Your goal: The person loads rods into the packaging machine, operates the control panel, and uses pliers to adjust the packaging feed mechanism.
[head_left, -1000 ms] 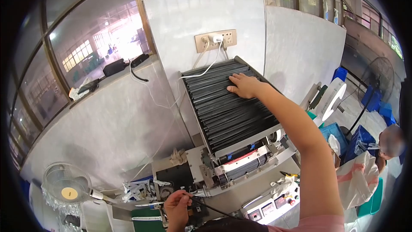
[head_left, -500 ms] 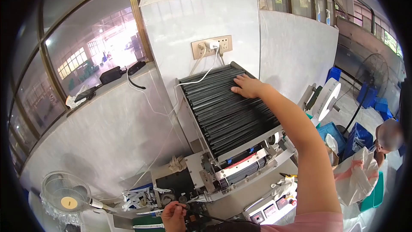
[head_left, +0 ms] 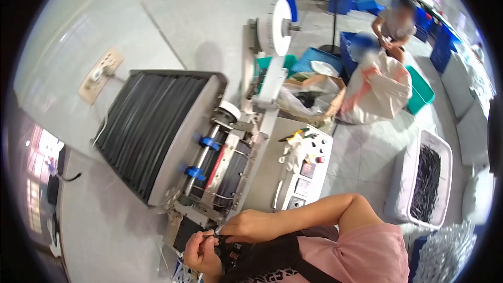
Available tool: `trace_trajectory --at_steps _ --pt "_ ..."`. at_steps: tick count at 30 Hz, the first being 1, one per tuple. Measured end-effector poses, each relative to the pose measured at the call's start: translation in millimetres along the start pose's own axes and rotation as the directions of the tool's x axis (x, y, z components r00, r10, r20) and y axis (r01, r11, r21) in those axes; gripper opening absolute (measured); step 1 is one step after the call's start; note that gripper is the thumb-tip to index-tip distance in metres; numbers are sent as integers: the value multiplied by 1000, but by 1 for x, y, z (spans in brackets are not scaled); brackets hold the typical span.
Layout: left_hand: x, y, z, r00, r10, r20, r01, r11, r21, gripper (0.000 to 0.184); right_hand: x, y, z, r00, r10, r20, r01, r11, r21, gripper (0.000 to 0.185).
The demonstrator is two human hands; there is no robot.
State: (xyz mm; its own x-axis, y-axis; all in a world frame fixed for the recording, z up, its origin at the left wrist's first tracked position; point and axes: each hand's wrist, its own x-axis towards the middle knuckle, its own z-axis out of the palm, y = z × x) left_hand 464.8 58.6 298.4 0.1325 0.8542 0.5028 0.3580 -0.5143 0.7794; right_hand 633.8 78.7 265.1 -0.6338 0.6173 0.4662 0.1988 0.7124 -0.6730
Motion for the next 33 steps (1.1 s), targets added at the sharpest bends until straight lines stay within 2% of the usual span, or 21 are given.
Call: trace_trajectory --at_steps 2,5,6,8,9,11,14,16,18,19,20,22,23,26,27,28,29,30,31,32,33 --pt "6 -12 12 990 77 122 -85 995 61 20 -19 2 -4 994 52 -100 -52 999 8 21" --pt "26 4 41 864 467 187 -473 881 -18 21 -44 4 -9 962 176 -209 -176 984 20 21" --pt "24 5 44 866 463 191 -468 884 -24 21 -54 7 -13 960 185 -210 -185 983 23 21" --pt "19 4 46 930 169 328 -200 978 63 21 -74 15 -37 878 232 -418 -321 934 -157 26" --pt "14 -6 53 955 242 171 -239 970 -40 20 -83 19 -60 823 166 -544 -316 928 -195 33" --pt "23 -2 53 952 228 203 -231 973 -10 20 -100 17 -112 702 155 -695 -568 710 -416 24" --pt "13 -19 53 957 171 232 -184 982 33 17 -107 22 -192 419 -161 -893 -600 689 -406 10" --pt "-6 -45 52 883 250 398 -388 866 317 17 -120 57 -237 379 -288 -880 -579 667 -468 10" --pt "-14 -51 61 897 271 349 -383 870 310 16 -138 112 -268 314 -162 -936 -614 717 -330 16" --pt "-26 -65 61 929 186 319 -285 911 297 16 -150 141 -274 236 -18 -972 -748 635 -194 20" --pt "-36 -72 60 952 96 292 -182 942 283 15 -164 171 -272 135 116 -984 -855 516 -56 24" --pt "-40 -66 60 964 26 266 -124 925 358 14 -208 229 -248 164 75 -984 -887 447 -114 29" --pt "-46 -71 58 966 25 256 -115 931 345 14 -223 249 -229 107 144 -984 -892 451 -31 29" --pt "-53 -63 56 993 24 120 -65 934 352 13 -231 241 -163 24 480 -877 -901 391 189 28" --pt "-83 -90 49 974 -75 215 -27 899 438 14 -258 261 -138 95 521 -848 -898 412 152 27" --pt "-115 -95 37 939 -211 271 37 846 531 14 -256 257 -117 71 632 -771 -793 505 341 26" --pt "-120 -78 35 960 -221 174 105 856 506 14 -248 248 -100 139 665 -734 -850 461 257 22" --pt "-113 -66 34 971 -233 60 176 856 486 15 -227 237 -86 48 822 -567 -815 361 453 23" --pt "-124 -65 29 966 -257 24 214 848 484 15 -240 252 -63 157 809 -567 -792 446 417 22" --pt "-137 -67 25 964 -266 4 233 853 468 15 -195 215 -54 135 881 -453 -806 364 467 22" --pt "-148 -64 20 953 -301 -31 280 838 468 14 -200 225 -35 232 869 -436 -814 419 403 20"
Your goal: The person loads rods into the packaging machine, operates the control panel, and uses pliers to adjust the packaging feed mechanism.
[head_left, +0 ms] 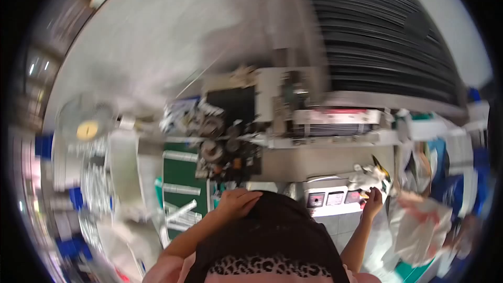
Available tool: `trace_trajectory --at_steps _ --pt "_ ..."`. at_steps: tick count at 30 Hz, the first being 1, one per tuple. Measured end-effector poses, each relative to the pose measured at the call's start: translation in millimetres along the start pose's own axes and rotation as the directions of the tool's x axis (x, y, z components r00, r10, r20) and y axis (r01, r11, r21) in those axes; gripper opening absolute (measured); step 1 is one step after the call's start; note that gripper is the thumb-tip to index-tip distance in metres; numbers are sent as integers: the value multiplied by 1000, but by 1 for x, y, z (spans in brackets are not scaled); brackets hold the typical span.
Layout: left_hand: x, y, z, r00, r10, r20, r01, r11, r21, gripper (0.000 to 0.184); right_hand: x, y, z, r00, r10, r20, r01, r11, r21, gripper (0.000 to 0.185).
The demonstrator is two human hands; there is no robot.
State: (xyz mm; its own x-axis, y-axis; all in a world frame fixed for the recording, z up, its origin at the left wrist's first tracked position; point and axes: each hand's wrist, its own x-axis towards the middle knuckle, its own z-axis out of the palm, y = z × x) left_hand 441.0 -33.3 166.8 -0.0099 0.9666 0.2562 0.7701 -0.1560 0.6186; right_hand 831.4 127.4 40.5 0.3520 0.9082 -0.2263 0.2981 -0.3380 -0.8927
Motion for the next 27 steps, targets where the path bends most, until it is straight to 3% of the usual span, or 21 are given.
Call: trace_trajectory --at_steps 1,4,5,7,9,11,12,13,14,15,16,21,23,25,27 --pt "-8 -4 -2 1000 -13 11 13 1000 -16 14 0 14 11 994 35 104 -33 999 -23 19" --pt "-26 -20 -5 986 -166 26 168 978 -120 14 -46 -36 63 948 -57 313 53 998 21 18" --pt "-29 -29 -10 986 -165 35 169 976 -140 14 -51 -35 74 898 -183 399 177 983 54 18" --pt "-34 -46 -19 986 -167 -14 163 977 -135 14 -72 -79 91 852 -344 394 447 871 -206 19" --pt "-39 -62 -38 986 -163 -18 156 967 -201 14 -89 -154 93 670 -676 308 740 571 -357 20" --pt "-45 -81 -56 986 -165 -3 162 970 -179 14 -107 -244 85 493 -868 59 842 460 -281 22" --pt "-53 -93 -58 986 -157 -50 144 969 -201 16 -100 -269 71 361 -931 -52 840 348 -417 26" --pt "-60 -101 -67 980 -201 6 199 964 -179 16 -123 -319 75 278 -956 -95 812 287 -508 29" --pt "-64 -110 -75 971 -230 66 238 959 -154 15 -131 -350 80 206 -970 -128 853 242 -462 30" --pt "-70 -122 -76 982 -186 19 186 972 -141 15 -132 -371 79 131 -978 -165 883 191 -429 30" --pt "-75 -135 -76 991 -132 -26 128 983 -133 14 -128 -378 75 147 -976 -163 860 208 -466 30" --pt "-78 -159 -76 987 -149 -65 122 942 -312 16 -128 -361 50 239 -962 -131 656 259 -709 30" --pt "-67 -156 -81 988 -112 -107 90 977 -195 17 -108 -348 28 331 -936 -123 595 308 -743 33" --pt "-47 -135 -94 953 -267 -144 259 963 -74 17 -69 -331 1 411 -895 -170 567 397 -722 38" --pt "-23 -121 -101 928 -228 -295 203 972 -115 26 -28 -315 -24 491 -852 -180 513 450 -731 43"
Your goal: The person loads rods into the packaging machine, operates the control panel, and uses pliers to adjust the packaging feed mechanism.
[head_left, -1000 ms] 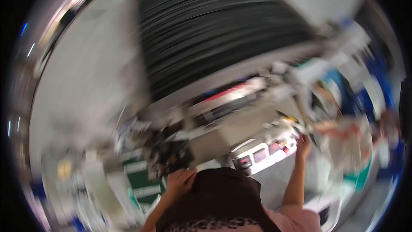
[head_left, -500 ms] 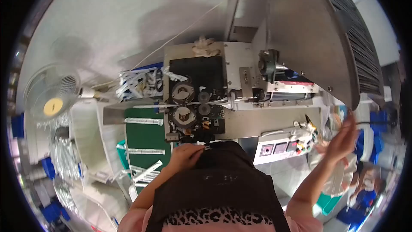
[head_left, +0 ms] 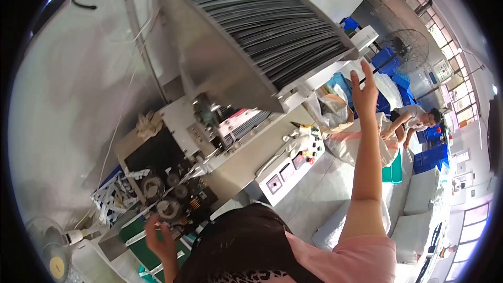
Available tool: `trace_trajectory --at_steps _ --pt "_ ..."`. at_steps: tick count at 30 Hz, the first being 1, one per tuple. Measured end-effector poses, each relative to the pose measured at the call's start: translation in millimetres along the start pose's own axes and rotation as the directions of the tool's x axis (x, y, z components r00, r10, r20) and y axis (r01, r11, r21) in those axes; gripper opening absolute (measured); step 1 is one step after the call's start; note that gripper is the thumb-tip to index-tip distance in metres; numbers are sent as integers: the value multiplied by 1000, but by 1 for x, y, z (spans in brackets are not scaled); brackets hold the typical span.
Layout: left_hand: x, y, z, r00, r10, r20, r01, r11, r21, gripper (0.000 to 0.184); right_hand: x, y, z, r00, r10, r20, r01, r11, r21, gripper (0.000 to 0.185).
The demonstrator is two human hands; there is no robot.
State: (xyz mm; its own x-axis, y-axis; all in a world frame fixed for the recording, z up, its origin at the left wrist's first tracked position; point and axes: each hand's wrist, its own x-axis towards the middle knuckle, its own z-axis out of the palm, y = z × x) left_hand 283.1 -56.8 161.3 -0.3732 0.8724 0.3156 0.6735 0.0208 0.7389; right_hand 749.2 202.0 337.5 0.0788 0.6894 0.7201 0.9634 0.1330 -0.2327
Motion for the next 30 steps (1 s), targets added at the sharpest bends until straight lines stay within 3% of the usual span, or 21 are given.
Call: trace_trajectory --at_steps 3,4,6,8,9,11,12,14,16,17,19,20,22,23,24,25,26,28,30 --pt "48 57 12 955 170 -245 -198 976 -94 40 28 72 33 998 13 61 -11 1000 -23 47" --pt "67 86 15 934 258 -246 -267 964 -4 51 41 96 46 995 20 93 -17 999 -38 49" --pt "101 138 31 865 399 -305 -416 909 11 62 75 200 87 958 -263 113 283 929 -239 49" --pt "135 190 49 759 554 -342 -585 811 13 63 122 247 108 912 -361 197 393 906 -159 49" --pt "154 206 57 637 676 -371 -728 685 -2 59 150 270 115 876 -429 220 460 880 -115 49" --pt "177 232 69 507 830 -230 -839 537 88 58 201 316 135 826 -520 217 551 825 -122 50" --pt "181 242 79 485 848 -212 -862 505 47 59 221 330 144 865 -427 262 478 861 -173 50" --pt "186 256 96 468 854 -227 -877 480 0 54 240 358 160 883 -415 220 461 675 -577 52" --pt "188 265 111 476 829 -293 -869 495 -12 41 248 375 171 916 -274 295 402 579 -710 52" --pt "187 261 107 526 813 -248 -837 547 21 36 252 386 173 829 -317 461 557 391 -733 49" --pt "190 256 116 560 782 -274 -809 587 22 31 224 298 130 906 81 416 246 697 -674 46" --pt "191 253 121 576 765 -286 -795 606 21 29 209 250 107 888 276 367 39 752 -658 45" --pt "195 252 125 518 781 -348 -825 564 39 33 221 262 110 893 295 340 -18 777 -629 43" --pt "197 254 127 495 790 -362 -833 550 62 35 221 277 114 936 174 305 48 797 -602 48" --pt "199 255 129 471 798 -376 -840 536 86 37 228 305 129 931 188 312 39 800 -598 48" --pt "200 253 129 436 813 -386 -859 504 90 40 240 344 148 960 -36 277 211 743 -635 51" --pt "198 256 132 466 792 -396 -823 551 135 38 244 366 158 931 -265 251 364 643 -674 54" --pt "197 259 137 498 769 -400 -782 598 177 37 231 341 146 919 -290 267 394 671 -628 57" --pt "200 258 137 442 791 -423 -818 549 173 26 228 335 146 924 -275 266 381 607 -698 54"
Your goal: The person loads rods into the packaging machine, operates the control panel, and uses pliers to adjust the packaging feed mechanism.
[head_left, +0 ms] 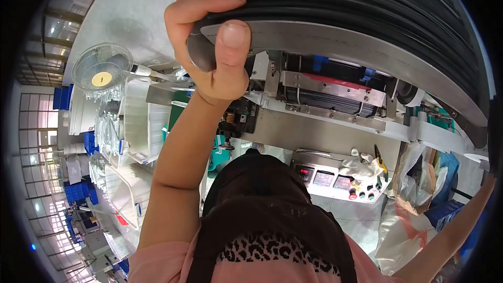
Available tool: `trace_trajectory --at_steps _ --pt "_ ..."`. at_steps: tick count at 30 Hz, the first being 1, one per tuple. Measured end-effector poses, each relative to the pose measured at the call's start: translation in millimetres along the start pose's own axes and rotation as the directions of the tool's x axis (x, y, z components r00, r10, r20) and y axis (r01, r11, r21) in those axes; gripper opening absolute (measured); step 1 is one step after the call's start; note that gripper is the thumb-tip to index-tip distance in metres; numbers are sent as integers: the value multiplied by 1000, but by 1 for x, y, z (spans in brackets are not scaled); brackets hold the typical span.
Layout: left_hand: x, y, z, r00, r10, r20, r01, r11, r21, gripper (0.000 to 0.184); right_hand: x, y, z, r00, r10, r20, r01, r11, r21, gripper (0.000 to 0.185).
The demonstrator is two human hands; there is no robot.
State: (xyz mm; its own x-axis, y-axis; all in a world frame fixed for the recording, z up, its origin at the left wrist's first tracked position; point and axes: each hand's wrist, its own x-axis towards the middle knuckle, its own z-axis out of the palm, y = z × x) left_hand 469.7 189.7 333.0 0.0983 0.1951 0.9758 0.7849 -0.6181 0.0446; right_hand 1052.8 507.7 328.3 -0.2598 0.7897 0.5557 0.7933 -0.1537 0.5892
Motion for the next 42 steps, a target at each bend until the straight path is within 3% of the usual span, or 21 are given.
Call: trace_trajectory --at_steps 4,6,7,8,10,12,13,14,16,18,21,24,25,28,29,30,33,34,36,40,42 --pt "-1 -2 -3 999 39 23 -39 999 -22 25 0 0 19 996 13 -91 -14 1000 -17 52" --pt "-4 -3 -4 1000 -19 -9 19 999 -31 36 -35 -25 28 989 83 -122 -53 971 232 41" --pt "-4 -1 -5 999 -19 28 18 999 28 30 -73 -49 26 988 121 -92 -77 921 381 36" --pt "-3 3 -7 998 -26 66 21 997 77 25 -118 -83 22 991 130 -15 -105 857 504 32" --pt "-6 8 3 991 -120 -65 115 991 -73 23 -221 -157 11 971 58 232 -200 730 654 22" --pt "-8 1 -7 981 -185 -50 180 979 -96 27 -332 -210 -9 862 -170 477 -241 691 681 13" --pt "-5 11 -4 978 -199 -59 191 974 -120 27 -344 -216 -70 748 -441 496 -418 268 868 15" --pt "-5 12 -6 977 -204 -59 197 975 -106 27 -377 -234 -85 679 -431 594 -461 380 802 21" --pt "-4 14 -5 977 -210 -34 208 976 -67 28 -430 -251 -99 636 -391 665 -590 310 746 26" --pt "-3 17 -4 975 -224 -15 224 975 -11 28 -447 -258 -104 621 -314 718 -633 340 696 30" --pt "-1 23 -4 969 -247 9 245 965 87 29 -440 -262 -101 574 -157 804 -640 525 560 33" --pt "1 28 -6 958 -286 33 272 935 230 31 -435 -267 -90 493 -269 827 -625 552 552 36" --pt "1 29 -7 953 -300 42 277 919 282 31 -440 -272 -83 563 -266 783 -555 580 596 34" --pt "3 25 -15 946 -310 92 263 904 336 30 -429 -274 -80 534 -321 782 -513 612 602 30" --pt "2 21 -16 951 -291 105 263 939 220 30 -431 -274 -76 535 -322 781 -526 596 607 30" --pt "0 19 -15 956 -271 115 262 961 94 29 -425 -269 -79 447 -333 830 -654 512 557 30" --pt "-2 22 -8 950 -308 49 306 951 42 27 -438 -266 -68 534 -290 794 -647 465 604 31" --pt "-2 22 -9 949 -310 52 308 951 37 27 -439 -267 -67 523 -307 795 -626 493 603 31" --pt "-3 21 -9 955 -291 56 288 956 56 26 -444 -269 -63 616 -327 717 -505 535 678 31" --pt "-4 18 -8 965 -254 65 249 966 70 28 -439 -268 -64 616 -375 693 -382 627 679 30" --pt "-5 17 -7 967 -251 45 248 967 52 28 -435 -267 -63 553 -433 711 -305 689 657 27"
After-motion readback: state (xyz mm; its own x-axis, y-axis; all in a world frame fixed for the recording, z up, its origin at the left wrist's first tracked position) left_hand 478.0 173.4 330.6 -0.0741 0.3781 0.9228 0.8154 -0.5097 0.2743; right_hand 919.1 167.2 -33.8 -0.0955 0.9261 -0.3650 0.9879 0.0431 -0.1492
